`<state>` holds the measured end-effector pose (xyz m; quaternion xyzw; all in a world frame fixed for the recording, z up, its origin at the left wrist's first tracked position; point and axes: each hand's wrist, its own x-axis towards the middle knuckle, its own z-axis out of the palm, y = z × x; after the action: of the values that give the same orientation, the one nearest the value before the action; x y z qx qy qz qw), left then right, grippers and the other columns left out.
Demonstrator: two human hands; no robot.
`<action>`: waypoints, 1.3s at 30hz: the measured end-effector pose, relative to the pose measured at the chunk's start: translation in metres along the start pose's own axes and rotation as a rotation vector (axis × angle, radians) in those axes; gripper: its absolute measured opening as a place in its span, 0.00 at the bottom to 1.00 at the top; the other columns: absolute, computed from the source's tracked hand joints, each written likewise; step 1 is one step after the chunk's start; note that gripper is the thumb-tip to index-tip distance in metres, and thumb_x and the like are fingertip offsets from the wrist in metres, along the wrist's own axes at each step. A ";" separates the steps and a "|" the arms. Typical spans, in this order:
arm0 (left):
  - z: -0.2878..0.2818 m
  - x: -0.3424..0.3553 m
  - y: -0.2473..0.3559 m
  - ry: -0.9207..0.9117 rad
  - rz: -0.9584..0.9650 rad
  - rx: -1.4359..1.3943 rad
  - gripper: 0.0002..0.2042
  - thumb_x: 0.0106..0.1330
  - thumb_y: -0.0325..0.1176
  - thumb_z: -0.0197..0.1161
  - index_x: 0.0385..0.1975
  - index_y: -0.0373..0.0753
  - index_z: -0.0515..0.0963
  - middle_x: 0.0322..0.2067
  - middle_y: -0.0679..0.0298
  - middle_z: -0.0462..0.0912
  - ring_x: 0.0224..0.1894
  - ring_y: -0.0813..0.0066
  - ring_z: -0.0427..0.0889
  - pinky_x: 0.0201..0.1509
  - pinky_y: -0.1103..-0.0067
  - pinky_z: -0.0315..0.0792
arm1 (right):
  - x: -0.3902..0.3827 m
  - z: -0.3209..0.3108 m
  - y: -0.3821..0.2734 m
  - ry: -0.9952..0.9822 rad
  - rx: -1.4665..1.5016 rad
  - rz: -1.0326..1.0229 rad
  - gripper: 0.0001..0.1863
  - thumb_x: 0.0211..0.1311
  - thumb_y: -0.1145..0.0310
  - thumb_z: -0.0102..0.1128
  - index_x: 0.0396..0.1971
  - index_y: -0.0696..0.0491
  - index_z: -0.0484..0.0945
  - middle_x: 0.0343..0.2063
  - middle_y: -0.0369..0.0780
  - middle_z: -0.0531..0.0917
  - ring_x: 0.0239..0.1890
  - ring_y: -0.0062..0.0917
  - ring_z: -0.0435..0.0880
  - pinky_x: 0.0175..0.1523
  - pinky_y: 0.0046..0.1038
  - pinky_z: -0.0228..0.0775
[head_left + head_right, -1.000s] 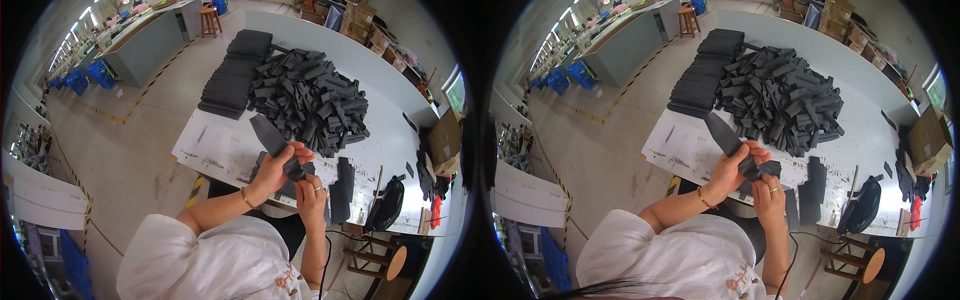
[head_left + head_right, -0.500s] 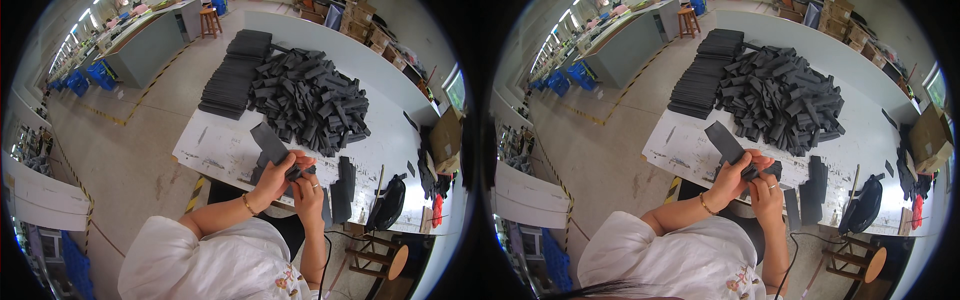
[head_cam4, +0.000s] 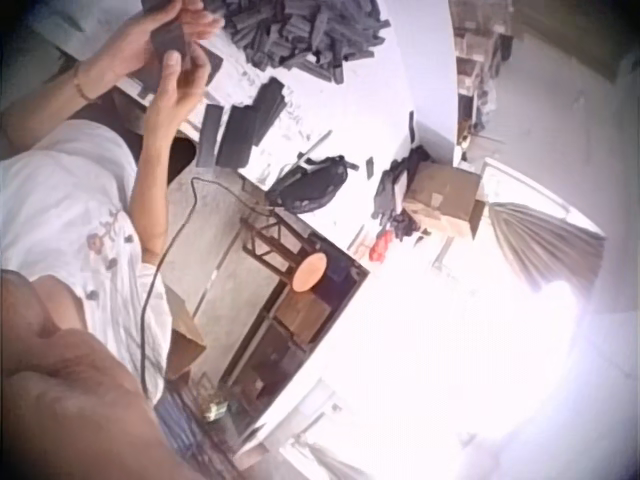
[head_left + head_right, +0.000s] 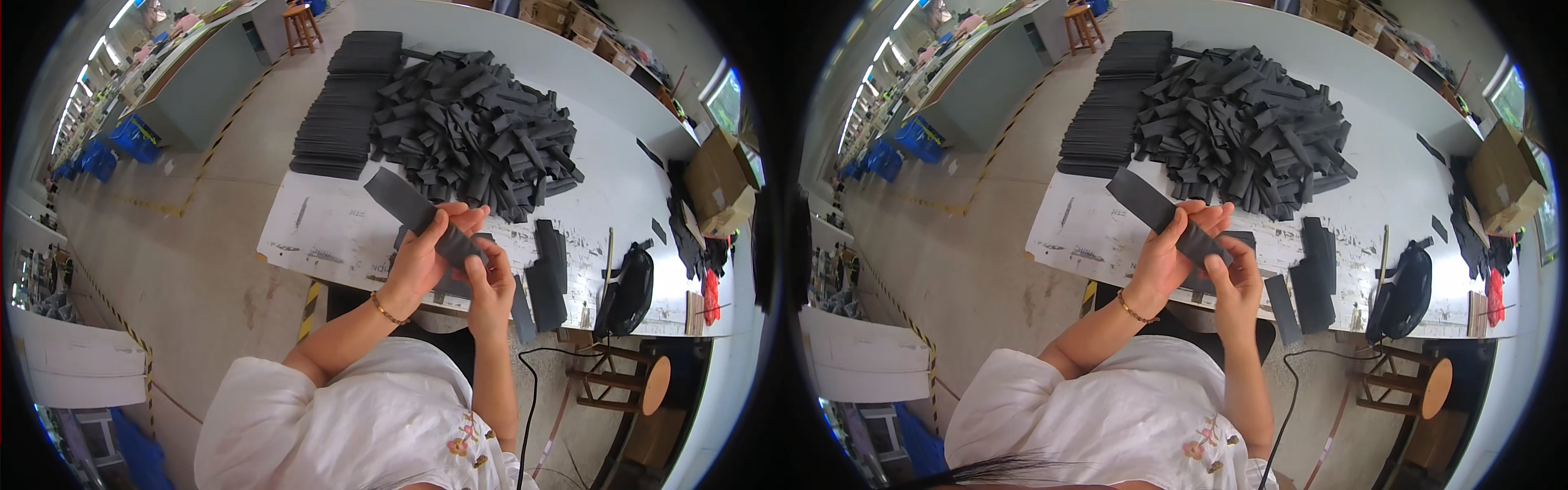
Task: Inspecting and neatly stacking rectangular gray foam padding pieces on a workbench.
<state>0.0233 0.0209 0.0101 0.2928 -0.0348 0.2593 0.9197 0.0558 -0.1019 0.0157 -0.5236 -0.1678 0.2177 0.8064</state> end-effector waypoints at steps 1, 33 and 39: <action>0.002 0.000 0.001 -0.004 -0.005 -0.003 0.17 0.73 0.44 0.54 0.52 0.36 0.74 0.49 0.54 0.82 0.61 0.55 0.75 0.70 0.60 0.64 | -0.001 0.000 0.000 0.055 -0.155 -0.064 0.13 0.62 0.71 0.66 0.44 0.58 0.78 0.37 0.35 0.80 0.35 0.18 0.77 0.40 0.21 0.71; -0.089 -0.070 0.010 0.387 0.369 1.636 0.09 0.53 0.30 0.74 0.31 0.40 0.81 0.38 0.65 0.73 0.45 0.69 0.71 0.45 0.75 0.68 | -0.003 -0.066 0.050 0.203 -0.979 -0.122 0.14 0.49 0.73 0.74 0.35 0.58 0.78 0.26 0.36 0.75 0.26 0.21 0.71 0.34 0.24 0.67; -0.072 -0.057 0.026 0.409 0.402 1.546 0.09 0.53 0.28 0.72 0.32 0.41 0.80 0.38 0.62 0.74 0.45 0.62 0.72 0.47 0.72 0.69 | -0.005 -0.067 0.034 0.198 -0.982 -0.195 0.14 0.51 0.72 0.72 0.36 0.57 0.78 0.32 0.39 0.76 0.29 0.24 0.73 0.35 0.25 0.68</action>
<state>-0.0451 0.0529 -0.0477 0.7784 0.2700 0.4178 0.3830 0.0791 -0.1439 -0.0427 -0.8408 -0.2210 -0.0138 0.4940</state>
